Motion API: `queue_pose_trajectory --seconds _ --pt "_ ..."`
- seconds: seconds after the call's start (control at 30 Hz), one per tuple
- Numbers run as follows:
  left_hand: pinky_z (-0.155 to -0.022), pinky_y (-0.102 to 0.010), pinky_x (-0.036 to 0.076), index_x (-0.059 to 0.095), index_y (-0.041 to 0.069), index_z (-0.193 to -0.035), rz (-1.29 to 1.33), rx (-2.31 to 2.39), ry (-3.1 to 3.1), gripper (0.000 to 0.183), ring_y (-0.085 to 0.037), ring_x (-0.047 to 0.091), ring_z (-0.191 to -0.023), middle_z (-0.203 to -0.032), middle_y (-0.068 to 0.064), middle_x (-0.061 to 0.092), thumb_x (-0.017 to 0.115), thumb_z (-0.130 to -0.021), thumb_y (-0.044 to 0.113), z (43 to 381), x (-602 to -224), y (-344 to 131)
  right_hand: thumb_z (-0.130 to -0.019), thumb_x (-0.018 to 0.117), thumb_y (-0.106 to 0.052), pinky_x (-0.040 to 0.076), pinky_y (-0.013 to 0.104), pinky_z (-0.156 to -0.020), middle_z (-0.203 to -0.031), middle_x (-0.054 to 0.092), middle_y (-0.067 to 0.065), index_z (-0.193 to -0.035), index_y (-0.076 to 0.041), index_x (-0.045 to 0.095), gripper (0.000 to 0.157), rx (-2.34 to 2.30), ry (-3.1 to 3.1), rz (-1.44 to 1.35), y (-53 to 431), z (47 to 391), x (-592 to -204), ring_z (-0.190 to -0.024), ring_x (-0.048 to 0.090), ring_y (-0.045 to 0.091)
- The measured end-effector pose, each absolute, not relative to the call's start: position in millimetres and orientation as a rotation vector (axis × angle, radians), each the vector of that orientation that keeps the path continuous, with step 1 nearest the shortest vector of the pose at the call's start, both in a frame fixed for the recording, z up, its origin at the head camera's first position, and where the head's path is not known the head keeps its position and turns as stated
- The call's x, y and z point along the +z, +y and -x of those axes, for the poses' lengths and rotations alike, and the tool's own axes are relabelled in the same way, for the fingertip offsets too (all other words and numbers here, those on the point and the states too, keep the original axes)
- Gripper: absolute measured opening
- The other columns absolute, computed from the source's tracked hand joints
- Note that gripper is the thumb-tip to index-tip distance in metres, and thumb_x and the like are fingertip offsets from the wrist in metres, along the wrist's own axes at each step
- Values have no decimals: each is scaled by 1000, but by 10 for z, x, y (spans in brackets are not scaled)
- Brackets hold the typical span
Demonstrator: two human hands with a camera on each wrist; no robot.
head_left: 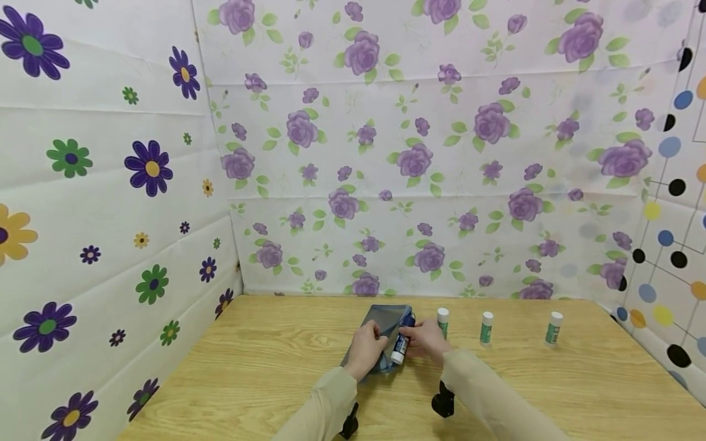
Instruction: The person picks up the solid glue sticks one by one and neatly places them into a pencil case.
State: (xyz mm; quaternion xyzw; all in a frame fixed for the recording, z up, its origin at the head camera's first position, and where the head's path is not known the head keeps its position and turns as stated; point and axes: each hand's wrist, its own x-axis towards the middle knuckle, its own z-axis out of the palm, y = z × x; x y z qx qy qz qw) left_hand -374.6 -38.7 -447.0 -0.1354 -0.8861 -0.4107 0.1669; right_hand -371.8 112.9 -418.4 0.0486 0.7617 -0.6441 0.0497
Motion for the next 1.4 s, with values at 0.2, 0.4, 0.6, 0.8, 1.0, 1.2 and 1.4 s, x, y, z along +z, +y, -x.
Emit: queue_pose_trajectory --seconds 0.2,0.4,0.6,0.8,1.0,1.2,1.4 --pt "-52 -28 37 48 7 -74 348 -1241 -2513 15 -12 42 -57 -66 1 45 62 -79 2 3754 -4484 -394 -88 58 -9 48 43 -70 -84 58 17 -97 9 53 21 -1936 2327 -161 1133 3732 -4194 -76 60 30" --pt "-52 -28 37 49 7 -74 346 -1266 -2500 14 -12 42 -58 -66 1 45 61 -78 2 3754 -4483 -400 -88 59 -10 48 42 -70 -85 57 17 -96 8 52 22 -1921 2334 -172 1138 3753 -4206 -76 60 30" --pt "-52 -28 36 48 7 -74 345 -1272 -2495 15 -12 42 -57 -65 1 45 61 -79 3 3754 -4486 -401 -87 59 -9 49 40 -68 -84 58 19 -102 12 49 27 -1931 2332 -188 1127 3779 -4215 -75 61 30" --pt "-51 -27 37 49 7 -73 345 -1257 -2487 15 -12 42 -57 -64 1 45 62 -78 2 3760 -4499 -389 -85 60 -6 50 40 -65 -81 56 21 -97 13 50 24 -1917 2359 -171 1119 3807 -4231 -68 60 28" --pt "-51 -27 36 49 6 -73 351 -1253 -2485 13 -12 41 -56 -64 1 44 61 -77 2 3762 -4493 -383 -83 62 -5 50 40 -62 -77 54 20 -94 11 51 22 -1899 2378 -186 1112 3868 -4271 -61 56 25" --pt "-51 -26 36 50 4 -75 372 -1256 -2483 10 -12 41 -56 -65 1 44 59 -77 2 3754 -4493 -384 -81 64 -5 50 40 -59 -76 54 19 -91 11 52 22 -1888 2394 -193 1108 3913 -4318 -60 57 25" --pt "-52 -26 37 53 2 -77 381 -1261 -2485 5 -11 42 -57 -66 1 45 58 -77 2 3767 -4502 -392 -80 63 -4 50 39 -57 -76 57 19 -95 13 51 26 -1890 2402 -173 1106 3950 -4369 -59 59 26"
